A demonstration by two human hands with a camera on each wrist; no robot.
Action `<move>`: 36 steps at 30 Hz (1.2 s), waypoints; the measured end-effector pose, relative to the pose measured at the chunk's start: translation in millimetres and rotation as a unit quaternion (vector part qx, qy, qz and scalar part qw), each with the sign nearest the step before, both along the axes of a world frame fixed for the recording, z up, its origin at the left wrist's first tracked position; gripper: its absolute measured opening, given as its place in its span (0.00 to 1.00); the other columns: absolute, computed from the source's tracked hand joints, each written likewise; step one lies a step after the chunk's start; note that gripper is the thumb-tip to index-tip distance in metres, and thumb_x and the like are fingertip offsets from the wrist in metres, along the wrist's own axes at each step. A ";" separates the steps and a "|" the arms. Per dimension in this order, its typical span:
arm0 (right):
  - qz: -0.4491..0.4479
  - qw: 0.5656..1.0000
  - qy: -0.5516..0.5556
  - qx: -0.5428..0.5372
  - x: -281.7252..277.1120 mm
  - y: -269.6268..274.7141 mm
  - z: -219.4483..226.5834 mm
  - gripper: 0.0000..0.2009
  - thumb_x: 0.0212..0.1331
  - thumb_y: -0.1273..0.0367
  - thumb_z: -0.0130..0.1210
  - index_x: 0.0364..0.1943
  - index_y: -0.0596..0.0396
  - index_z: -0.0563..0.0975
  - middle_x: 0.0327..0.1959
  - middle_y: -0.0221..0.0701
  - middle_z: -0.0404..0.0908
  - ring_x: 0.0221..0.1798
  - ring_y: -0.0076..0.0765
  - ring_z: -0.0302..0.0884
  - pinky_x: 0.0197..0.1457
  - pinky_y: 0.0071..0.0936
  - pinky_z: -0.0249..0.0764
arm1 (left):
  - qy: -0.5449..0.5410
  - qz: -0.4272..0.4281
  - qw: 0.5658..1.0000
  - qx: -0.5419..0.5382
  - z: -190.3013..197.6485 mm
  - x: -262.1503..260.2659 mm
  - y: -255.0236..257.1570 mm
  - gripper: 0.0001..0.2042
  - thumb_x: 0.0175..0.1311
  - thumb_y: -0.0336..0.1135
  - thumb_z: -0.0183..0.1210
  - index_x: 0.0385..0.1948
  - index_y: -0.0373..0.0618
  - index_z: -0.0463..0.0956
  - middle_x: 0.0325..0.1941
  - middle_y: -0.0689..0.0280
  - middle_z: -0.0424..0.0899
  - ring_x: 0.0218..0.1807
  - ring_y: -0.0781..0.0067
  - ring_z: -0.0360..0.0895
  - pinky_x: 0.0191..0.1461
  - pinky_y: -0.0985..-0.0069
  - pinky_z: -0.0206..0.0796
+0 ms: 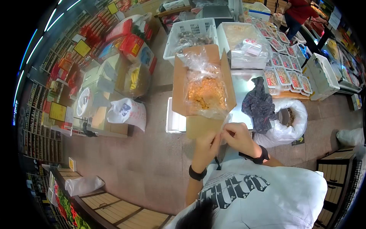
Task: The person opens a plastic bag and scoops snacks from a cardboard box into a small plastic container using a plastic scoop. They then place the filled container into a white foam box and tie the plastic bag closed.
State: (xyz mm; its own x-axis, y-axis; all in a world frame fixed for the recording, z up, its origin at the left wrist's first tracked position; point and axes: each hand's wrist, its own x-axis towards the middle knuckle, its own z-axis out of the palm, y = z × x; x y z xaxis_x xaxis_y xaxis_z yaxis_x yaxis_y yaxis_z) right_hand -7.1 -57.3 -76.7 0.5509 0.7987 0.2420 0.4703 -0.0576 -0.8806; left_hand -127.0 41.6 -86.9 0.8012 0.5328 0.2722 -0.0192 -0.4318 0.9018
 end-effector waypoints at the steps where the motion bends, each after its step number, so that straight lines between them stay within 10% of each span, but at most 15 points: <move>1: -0.011 1.000 -0.020 0.004 -6.9 0.9 -3.4 0.08 0.48 0.72 0.54 0.19 0.64 0.72 0.16 0.44 0.70 0.16 0.44 0.67 0.22 0.30 0.65 | 0.007 0.063 0.998 0.022 -3.6 -14.1 4.2 0.08 0.62 0.26 0.54 0.23 0.35 0.69 0.20 0.60 0.69 0.21 0.77 0.63 0.26 0.77 0.54; 4: -0.030 0.998 -0.061 0.000 -20.2 6.8 -9.7 0.08 0.48 0.72 0.55 0.18 0.62 0.73 0.16 0.43 0.71 0.17 0.46 0.70 0.22 0.31 0.66 | 0.004 0.184 0.967 0.174 -16.6 -47.4 25.2 0.10 0.62 0.25 0.52 0.20 0.35 0.64 0.19 0.55 0.67 0.20 0.59 0.66 0.25 0.68 0.57; 13: 0.009 0.987 -0.157 0.006 -56.8 48.4 -17.0 0.08 0.48 0.69 0.55 0.19 0.57 0.74 0.17 0.40 0.74 0.21 0.49 0.73 0.23 0.37 0.69 | 0.002 0.081 0.996 -0.020 17.9 -87.9 -2.5 0.13 0.65 0.23 0.45 0.49 0.32 0.72 0.49 0.50 0.78 0.51 0.62 0.77 0.54 0.75 0.66; 21: 0.104 0.963 -0.243 0.058 -72.5 62.6 -24.6 0.06 0.47 0.70 0.54 0.20 0.56 0.72 0.18 0.39 0.73 0.22 0.46 0.72 0.26 0.39 0.67 | -0.144 0.027 0.856 -0.497 -29.5 -56.1 29.0 0.20 0.72 0.30 0.38 0.63 0.32 0.58 0.67 0.56 0.62 0.69 0.66 0.57 0.71 0.73 0.50; 25: 0.120 0.933 -0.333 0.066 -77.3 61.7 -29.2 0.06 0.47 0.70 0.55 0.20 0.56 0.72 0.18 0.37 0.73 0.23 0.43 0.73 0.25 0.39 0.68 | -0.148 -0.027 0.799 -0.582 -44.6 -38.8 45.2 0.21 0.72 0.37 0.43 0.62 0.35 0.60 0.68 0.60 0.62 0.70 0.69 0.56 0.72 0.74 0.47; 32: 0.135 0.934 -0.330 0.011 -71.7 55.2 -38.5 0.07 0.48 0.67 0.57 0.25 0.56 0.74 0.23 0.35 0.75 0.27 0.40 0.74 0.30 0.34 0.70 | -0.149 -0.049 0.857 -0.491 -48.9 -19.6 52.7 0.24 0.72 0.43 0.40 0.65 0.39 0.55 0.70 0.60 0.57 0.71 0.67 0.54 0.71 0.71 0.49; 36: 0.105 0.942 -0.309 0.075 -53.9 58.5 -19.4 0.12 0.46 0.64 0.60 0.31 0.56 0.75 0.33 0.36 0.75 0.36 0.41 0.74 0.39 0.35 0.70 | -0.255 -0.094 0.780 -0.564 -59.5 -23.1 65.3 0.32 0.70 0.55 0.35 0.69 0.46 0.43 0.75 0.60 0.43 0.75 0.66 0.41 0.74 0.62 0.39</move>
